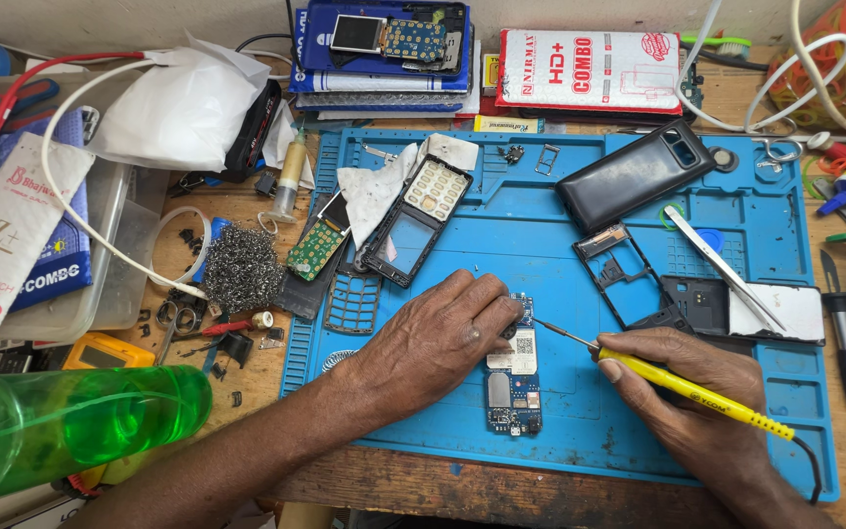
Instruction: The person uses a soldering iron and tweezers to work on the internal circuitry of a mobile phone board on a blue repair mat. They handle the main circuit board and various small components, applying heat to specific points and repositioning parts.
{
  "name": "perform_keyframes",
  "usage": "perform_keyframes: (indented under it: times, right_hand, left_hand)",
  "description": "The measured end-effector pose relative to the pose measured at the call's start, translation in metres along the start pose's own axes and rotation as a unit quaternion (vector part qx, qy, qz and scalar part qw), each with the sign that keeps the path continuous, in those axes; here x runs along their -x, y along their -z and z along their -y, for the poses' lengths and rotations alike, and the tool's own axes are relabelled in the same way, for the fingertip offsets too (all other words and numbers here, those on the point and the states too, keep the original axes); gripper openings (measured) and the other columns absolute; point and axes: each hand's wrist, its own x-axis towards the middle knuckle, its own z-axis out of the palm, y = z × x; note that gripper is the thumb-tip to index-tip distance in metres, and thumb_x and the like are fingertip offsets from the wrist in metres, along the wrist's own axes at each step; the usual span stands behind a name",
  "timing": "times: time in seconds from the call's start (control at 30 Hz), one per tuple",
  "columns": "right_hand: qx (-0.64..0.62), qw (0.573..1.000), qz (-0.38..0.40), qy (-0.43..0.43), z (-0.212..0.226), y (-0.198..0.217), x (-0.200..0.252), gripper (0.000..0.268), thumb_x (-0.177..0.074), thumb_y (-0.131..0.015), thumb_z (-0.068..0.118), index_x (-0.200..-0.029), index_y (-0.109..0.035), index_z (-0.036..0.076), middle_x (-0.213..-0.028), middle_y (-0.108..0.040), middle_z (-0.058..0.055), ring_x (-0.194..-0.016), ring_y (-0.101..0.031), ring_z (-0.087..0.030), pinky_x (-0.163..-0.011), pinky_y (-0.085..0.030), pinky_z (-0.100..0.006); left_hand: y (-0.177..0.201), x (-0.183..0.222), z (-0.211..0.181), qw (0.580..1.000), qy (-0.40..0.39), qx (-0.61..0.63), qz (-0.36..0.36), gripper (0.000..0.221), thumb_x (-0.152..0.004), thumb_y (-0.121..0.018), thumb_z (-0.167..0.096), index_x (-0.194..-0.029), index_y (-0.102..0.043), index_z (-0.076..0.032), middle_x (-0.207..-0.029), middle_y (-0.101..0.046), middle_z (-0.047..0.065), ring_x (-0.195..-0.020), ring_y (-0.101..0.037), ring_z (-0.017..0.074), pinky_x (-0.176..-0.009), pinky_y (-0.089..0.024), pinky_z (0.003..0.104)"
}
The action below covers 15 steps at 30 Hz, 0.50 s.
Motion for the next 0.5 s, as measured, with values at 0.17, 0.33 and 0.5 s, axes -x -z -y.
perform_keyframes:
  times: [0.17,0.33,0.5]
  right_hand:
    - [-0.055,0.993,-0.108,-0.005,0.018,0.013,0.004,0.028,-0.092,-0.066,0.005,-0.120,-0.066,0.003,-0.102,-0.077,-0.009,-0.094,-0.075,-0.014,-0.085,-0.059,-0.024]
    - [0.153,0.970,-0.189,0.013,0.026,0.071,-0.013,0.017,-0.101,-0.068,0.005,-0.119,-0.067,0.004,-0.106,-0.076,-0.013,-0.096,-0.077,-0.021,-0.083,-0.059,-0.030]
    - [0.308,0.951,-0.036,0.002,-0.001,0.085,-0.024,0.028,-0.084,-0.078,0.011,-0.112,-0.073,0.008,-0.101,-0.077,-0.016,-0.089,-0.074,-0.032,-0.074,-0.058,-0.041]
  left_hand:
    - [0.014,0.001,-0.004,1.000,0.014,0.021,-0.013,0.041,-0.086,-0.077,-0.018,-0.120,-0.062,-0.002,-0.111,-0.061,0.011,-0.100,-0.061,0.0271,-0.088,-0.055,0.039]
    - [0.039,-0.003,-0.014,0.996,-0.002,0.002,-0.094,0.038,-0.082,-0.078,-0.016,-0.116,-0.066,-0.004,-0.114,-0.066,0.011,-0.105,-0.065,0.0292,-0.087,-0.056,0.041]
    - [0.048,-0.008,-0.025,0.996,0.002,0.009,-0.089,0.039,-0.080,-0.081,-0.014,-0.115,-0.068,-0.005,-0.110,-0.068,0.010,-0.097,-0.066,0.0275,-0.080,-0.056,0.041]
